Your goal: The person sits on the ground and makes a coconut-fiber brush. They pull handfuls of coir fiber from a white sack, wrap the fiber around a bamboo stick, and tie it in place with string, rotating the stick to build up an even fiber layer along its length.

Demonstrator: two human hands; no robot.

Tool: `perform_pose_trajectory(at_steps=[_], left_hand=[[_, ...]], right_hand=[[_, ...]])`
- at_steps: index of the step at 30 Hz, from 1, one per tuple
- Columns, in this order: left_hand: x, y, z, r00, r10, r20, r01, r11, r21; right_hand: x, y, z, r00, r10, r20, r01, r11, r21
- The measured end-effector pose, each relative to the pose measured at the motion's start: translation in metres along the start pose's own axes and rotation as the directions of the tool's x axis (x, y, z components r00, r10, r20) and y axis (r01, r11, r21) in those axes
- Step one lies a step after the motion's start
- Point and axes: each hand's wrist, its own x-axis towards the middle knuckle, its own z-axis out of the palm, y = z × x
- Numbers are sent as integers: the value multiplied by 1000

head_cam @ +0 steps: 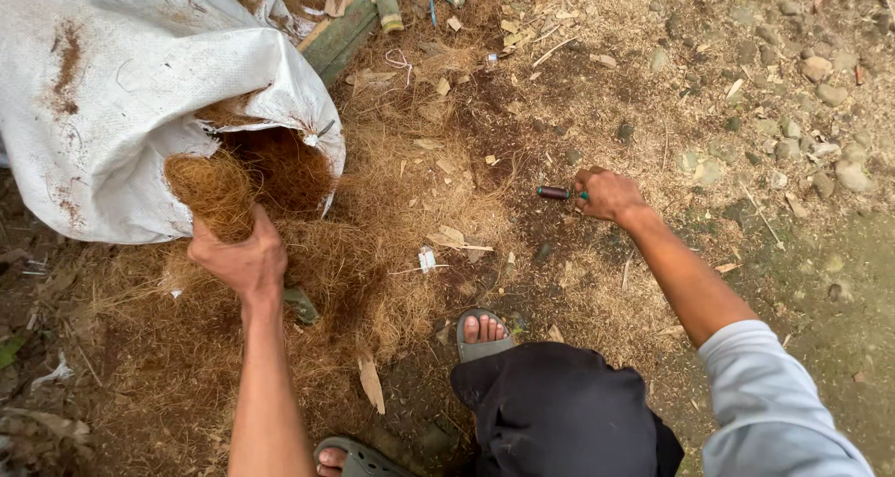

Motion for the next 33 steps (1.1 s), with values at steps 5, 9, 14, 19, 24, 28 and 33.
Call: perform_pose_trajectory(at_steps=[5, 9, 14, 19, 24, 28, 33], left_hand=[[0, 4, 2, 994, 101, 30, -94, 978, -186], [1, 11, 3, 993, -50, 110, 70, 980, -187], [5, 24, 6, 999, -4, 36, 5, 1000, -4], [11, 37, 9, 987, -87, 133, 94, 994, -54], [18, 44, 9, 961, -147, 233, 170, 982, -85], [23, 45, 6, 973, -152, 173, 171, 980, -106], [28, 41, 2, 969, -168, 179, 191, 974, -119]], right_hand=[[-11, -26, 1, 965, -139, -224, 173, 975, 139], [-9, -50, -5, 992, -63, -105, 80, 983, 167], [1, -90, -55, 909, -394, -139, 378, 634, 674], [-45, -153, -165, 620, -730, -288, 622, 234, 747], [-133, -238, -247, 406, -870, -280, 786, 175, 594], [-169, -294, -254, 378, -882, -281, 842, 202, 500], [-163, -322, -236, 348, -877, -331, 873, 174, 456]])
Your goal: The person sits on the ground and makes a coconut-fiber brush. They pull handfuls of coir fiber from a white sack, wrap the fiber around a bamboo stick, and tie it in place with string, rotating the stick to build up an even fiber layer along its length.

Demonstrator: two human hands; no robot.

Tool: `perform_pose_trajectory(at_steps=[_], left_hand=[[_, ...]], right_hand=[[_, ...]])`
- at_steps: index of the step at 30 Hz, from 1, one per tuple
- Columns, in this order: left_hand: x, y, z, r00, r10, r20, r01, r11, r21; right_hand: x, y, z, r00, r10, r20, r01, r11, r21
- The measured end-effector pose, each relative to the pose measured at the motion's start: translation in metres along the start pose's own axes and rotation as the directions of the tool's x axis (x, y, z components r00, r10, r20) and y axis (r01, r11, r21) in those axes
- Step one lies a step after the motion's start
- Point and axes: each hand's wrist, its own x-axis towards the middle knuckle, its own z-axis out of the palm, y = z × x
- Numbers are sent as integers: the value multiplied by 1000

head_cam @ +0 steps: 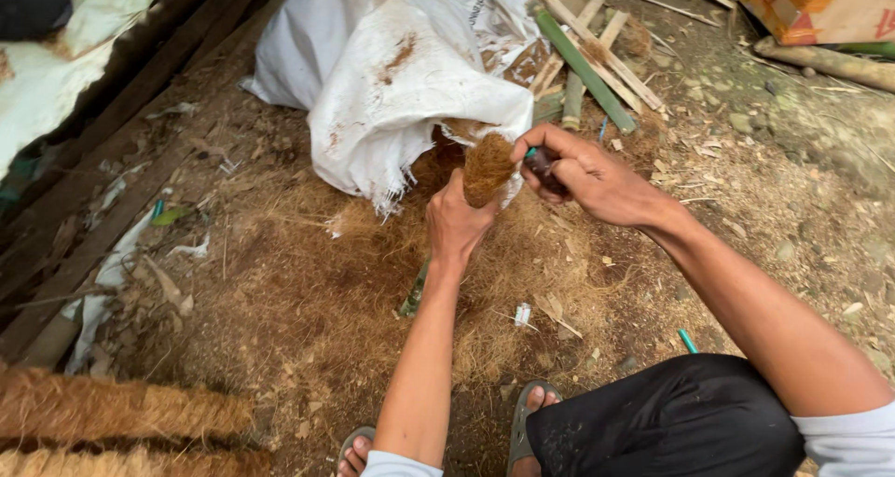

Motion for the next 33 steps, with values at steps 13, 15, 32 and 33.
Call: perform_pose_trajectory(at_steps=[13, 15, 32, 33], left_hand=[[3, -8, 3, 994, -17, 106, 22, 999, -49], [3, -9, 4, 995, -6, 96, 10, 999, -45], [3, -13, 12, 996, 10, 83, -10, 1000, 8], [3, -13, 12, 996, 10, 86, -10, 1000, 1]], right_hand=[[13, 0, 25, 998, 36, -54, -64, 513, -856], [16, 3, 25, 998, -3, -64, -57, 410, -910], [1, 5, 0, 994, 106, -21, -108, 983, -149], [-1, 4, 0, 995, 102, -9, -102, 984, -149]])
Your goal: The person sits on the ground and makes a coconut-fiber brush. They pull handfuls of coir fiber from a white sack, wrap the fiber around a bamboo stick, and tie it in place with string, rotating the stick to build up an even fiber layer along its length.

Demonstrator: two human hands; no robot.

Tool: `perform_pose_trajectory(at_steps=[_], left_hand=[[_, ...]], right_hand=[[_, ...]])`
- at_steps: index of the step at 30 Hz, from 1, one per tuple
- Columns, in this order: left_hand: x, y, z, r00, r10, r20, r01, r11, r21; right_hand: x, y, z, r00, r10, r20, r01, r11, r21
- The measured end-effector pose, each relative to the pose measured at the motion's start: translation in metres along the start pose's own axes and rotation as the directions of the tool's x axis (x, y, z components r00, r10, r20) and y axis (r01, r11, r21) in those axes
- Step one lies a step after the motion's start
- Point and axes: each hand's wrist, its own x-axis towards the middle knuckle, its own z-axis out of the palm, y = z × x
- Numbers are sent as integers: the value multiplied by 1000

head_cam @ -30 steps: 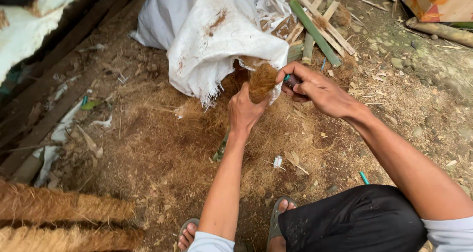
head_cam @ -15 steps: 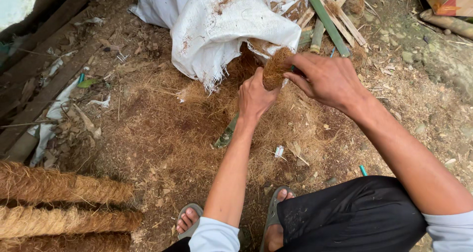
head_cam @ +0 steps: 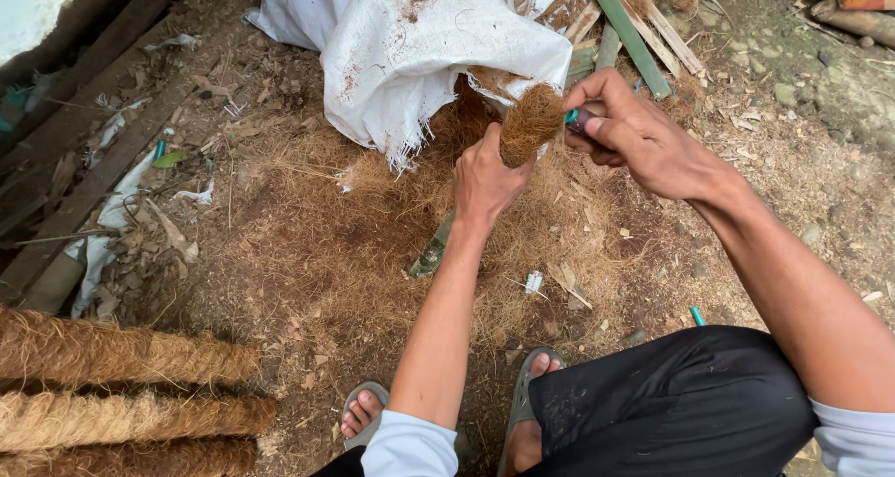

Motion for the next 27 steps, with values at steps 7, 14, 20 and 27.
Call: perform_pose_trajectory(at_steps=[7, 14, 20, 27], left_hand=[[-2, 0, 1, 999, -35, 40, 36, 999, -17], [-2, -1, 2, 990, -103, 96, 104, 995, -1], [-2, 0, 3, 974, 178, -142, -162, 980, 116], [-3, 2, 5, 996, -59, 61, 58, 998, 17]], right_hand=[[7, -11, 13, 997, 11, -78, -48, 870, -490], [-5, -13, -6, 990, -131, -50, 133, 991, 28], [-14, -9, -19, 896, -419, 147, 170, 631, 757], [-4, -16, -7, 993, -119, 26, 118, 992, 36]])
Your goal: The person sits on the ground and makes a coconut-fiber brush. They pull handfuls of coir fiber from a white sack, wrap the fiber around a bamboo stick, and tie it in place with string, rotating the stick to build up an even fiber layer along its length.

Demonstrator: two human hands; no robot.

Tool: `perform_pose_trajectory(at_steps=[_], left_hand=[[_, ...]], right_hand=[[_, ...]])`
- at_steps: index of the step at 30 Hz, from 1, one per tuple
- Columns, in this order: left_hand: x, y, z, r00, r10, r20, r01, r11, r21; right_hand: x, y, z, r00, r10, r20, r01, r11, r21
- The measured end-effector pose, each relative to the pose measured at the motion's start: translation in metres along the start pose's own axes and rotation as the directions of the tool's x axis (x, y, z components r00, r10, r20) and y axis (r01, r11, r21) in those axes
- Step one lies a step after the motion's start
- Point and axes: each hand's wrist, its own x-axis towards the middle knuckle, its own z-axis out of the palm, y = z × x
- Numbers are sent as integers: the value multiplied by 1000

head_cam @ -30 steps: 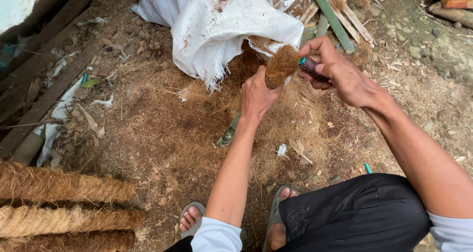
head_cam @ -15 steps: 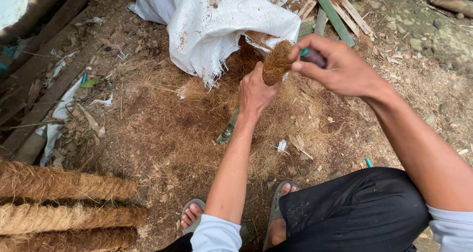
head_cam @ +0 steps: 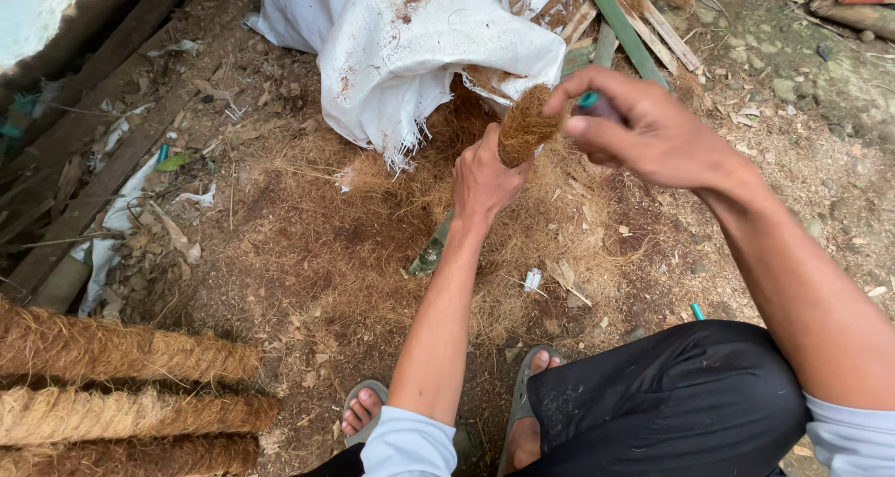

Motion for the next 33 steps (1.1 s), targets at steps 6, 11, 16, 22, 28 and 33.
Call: perform_pose_trajectory(at_steps=[6, 11, 16, 22, 28, 33], left_hand=[[-1, 0, 0, 999, 38, -28, -38, 999, 2], [-2, 0, -2, 1000, -7, 11, 8, 999, -52], [-1, 0, -4, 1000, 28, 1, -28, 998, -51], [0, 1, -6, 998, -43, 37, 43, 999, -10], [-1, 1, -9, 995, 77, -58, -76, 997, 10], [-3, -3, -14, 998, 60, 20, -59, 997, -44]], right_hand=[[15, 14, 21, 990, -30, -138, -64, 773, -631], [25, 24, 22, 981, 82, -178, -186, 673, -716], [30, 33, 22, 973, 49, -226, -208, 618, -758], [32, 29, 21, 966, -23, -259, -189, 620, -761], [37, 25, 29, 940, 139, -312, -324, 647, -690], [42, 39, 28, 959, 31, -281, -211, 740, -639]])
